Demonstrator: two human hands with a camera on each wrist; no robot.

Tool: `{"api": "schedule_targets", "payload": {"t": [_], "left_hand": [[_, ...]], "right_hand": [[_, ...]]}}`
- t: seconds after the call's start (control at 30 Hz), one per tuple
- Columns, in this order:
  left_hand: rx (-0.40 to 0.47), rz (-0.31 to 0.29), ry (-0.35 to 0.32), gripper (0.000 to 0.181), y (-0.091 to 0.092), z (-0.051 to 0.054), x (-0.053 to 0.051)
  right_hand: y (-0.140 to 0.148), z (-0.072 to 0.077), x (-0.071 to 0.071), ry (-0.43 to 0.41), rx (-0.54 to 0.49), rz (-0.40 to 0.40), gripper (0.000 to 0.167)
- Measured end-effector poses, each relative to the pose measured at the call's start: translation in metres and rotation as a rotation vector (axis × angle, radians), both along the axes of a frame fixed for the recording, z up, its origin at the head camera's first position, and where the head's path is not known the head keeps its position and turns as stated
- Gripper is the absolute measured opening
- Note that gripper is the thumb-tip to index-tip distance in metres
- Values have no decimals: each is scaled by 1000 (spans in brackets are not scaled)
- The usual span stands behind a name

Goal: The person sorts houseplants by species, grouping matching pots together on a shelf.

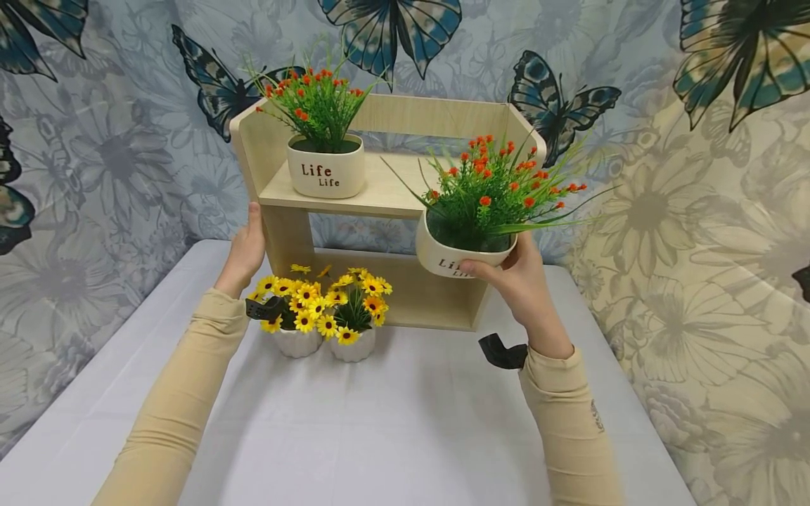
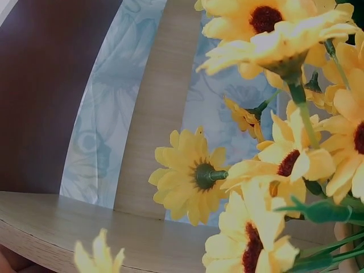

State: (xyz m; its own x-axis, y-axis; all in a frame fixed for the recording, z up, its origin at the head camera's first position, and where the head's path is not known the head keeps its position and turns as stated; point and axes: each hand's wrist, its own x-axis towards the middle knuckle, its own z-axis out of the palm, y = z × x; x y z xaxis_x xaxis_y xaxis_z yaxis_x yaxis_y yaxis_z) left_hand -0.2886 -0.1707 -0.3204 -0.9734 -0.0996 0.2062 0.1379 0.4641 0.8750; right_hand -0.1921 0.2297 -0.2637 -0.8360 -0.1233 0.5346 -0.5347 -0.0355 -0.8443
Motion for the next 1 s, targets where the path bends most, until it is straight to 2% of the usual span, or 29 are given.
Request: {"api": "schedule_targets", "payload": {"t": [0.13, 0.47, 0.8, 1.0], "left_hand": [[-7, 2, -1, 90, 0, 2, -1], [-4, -15, 0, 89, -1, 2, -3], [-7, -29, -3, 89, -1, -2, -1], [-4, -24, 0, 91, 0, -3, 0]], "right_hand": [[5, 11, -9, 23, -8, 9, 69], [4, 27, -30, -82, 16, 9, 61], [-10, 43, -53, -86, 75, -20, 64], [-15, 46, -65, -111, 64, -17, 61]]}}
